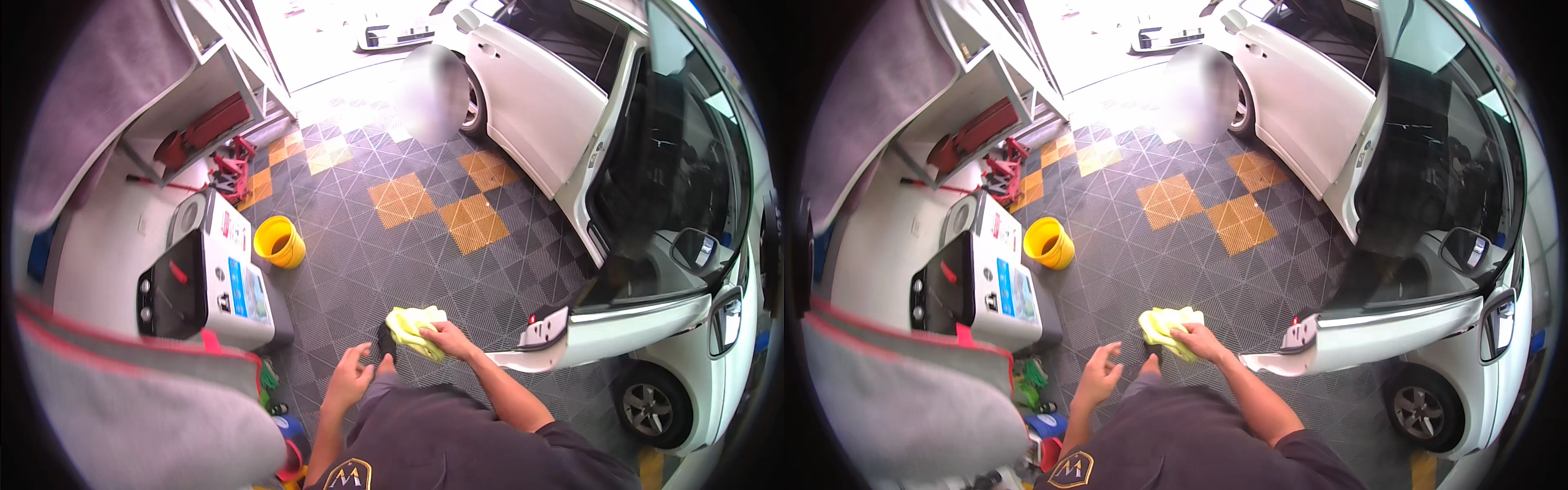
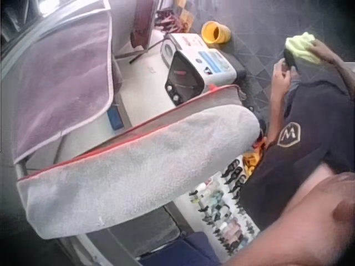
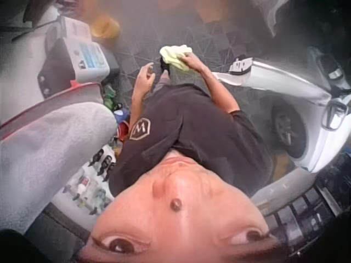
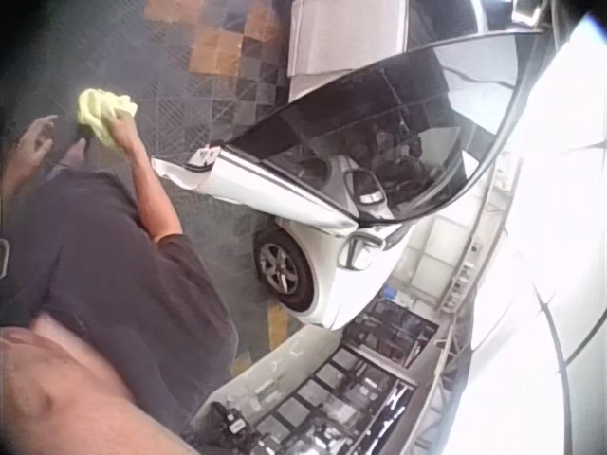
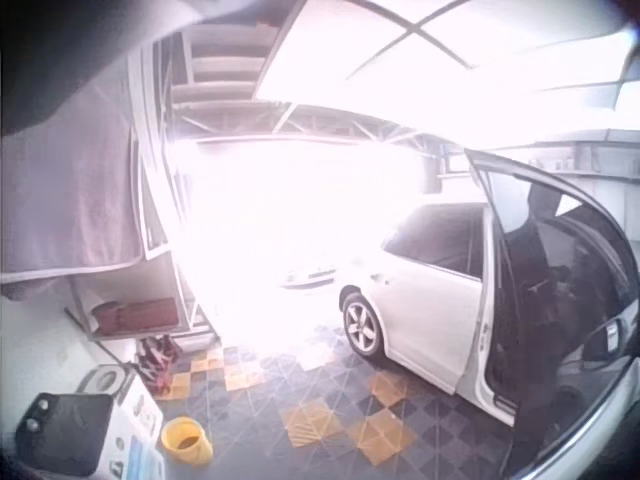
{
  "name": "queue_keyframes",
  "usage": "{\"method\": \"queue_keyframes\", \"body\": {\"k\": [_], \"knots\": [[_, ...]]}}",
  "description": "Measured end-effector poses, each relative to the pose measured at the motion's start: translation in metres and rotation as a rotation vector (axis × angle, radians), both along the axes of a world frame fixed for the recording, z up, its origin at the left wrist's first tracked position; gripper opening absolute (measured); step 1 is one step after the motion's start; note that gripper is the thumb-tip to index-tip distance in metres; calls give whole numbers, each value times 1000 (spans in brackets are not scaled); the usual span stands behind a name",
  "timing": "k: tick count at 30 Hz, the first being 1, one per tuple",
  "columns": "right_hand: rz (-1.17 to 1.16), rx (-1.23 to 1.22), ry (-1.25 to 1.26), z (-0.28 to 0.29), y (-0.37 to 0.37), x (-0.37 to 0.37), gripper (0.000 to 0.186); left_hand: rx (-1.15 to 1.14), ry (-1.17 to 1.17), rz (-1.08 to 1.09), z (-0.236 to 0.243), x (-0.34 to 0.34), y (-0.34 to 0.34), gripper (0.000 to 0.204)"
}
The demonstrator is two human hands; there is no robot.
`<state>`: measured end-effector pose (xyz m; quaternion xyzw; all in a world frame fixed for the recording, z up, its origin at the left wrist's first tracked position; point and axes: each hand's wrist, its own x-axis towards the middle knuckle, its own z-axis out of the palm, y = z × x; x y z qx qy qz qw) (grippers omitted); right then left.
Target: The person removes a white car door handle using a trim tool, wipes the door edge with a cloth, and then uses a screwdriver to work on the door handle area. The person retrieves tools from a toolbox and continues adjusting the door handle mechanism.
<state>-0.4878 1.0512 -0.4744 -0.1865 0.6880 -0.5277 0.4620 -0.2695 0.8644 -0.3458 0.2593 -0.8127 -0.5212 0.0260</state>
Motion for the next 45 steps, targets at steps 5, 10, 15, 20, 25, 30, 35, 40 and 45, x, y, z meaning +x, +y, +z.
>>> {"method": "queue_keyframes", "body": {"k": [5, 10, 15, 20, 25, 30, 35, 40, 45], "knots": [[-6, -125, -300, 47, -80, -48, 39, 211, 101, -162, -33, -133, -87, 69], [-172, -188, -338, 65, -94, -125, 40, 108, -77, -676, -29, -273, -153, 58], [-641, -312, -457, 34, -57, -193, 33, -50, -41, -909, -31, -405, -145, 15], [-836, -79, -166, -11, -8, -284, 28, 326, -121, -946, -45, -544, -86, 15], [-1094, -453, 17, 37, 2, -395, 33, 234, 55, -1246, -24, -660, -43, 21], [-1001, -546, 43, 64, -17, -502, 49, 481, 9, -1074, -20, -774, 3, 17], [-1094, -530, 112, 66, 19, -590, 42, 411, 164, -893, -32, -908, 61, 12], [-1237, -264, 160, 95, 92, -681, 38, 717, -116, -832, -53, -1011, 126, 12], [-1289, 232, 626, 113, 162, -753, 20, 1014, -498, -740, -63, -1071, 201, 10]]}}
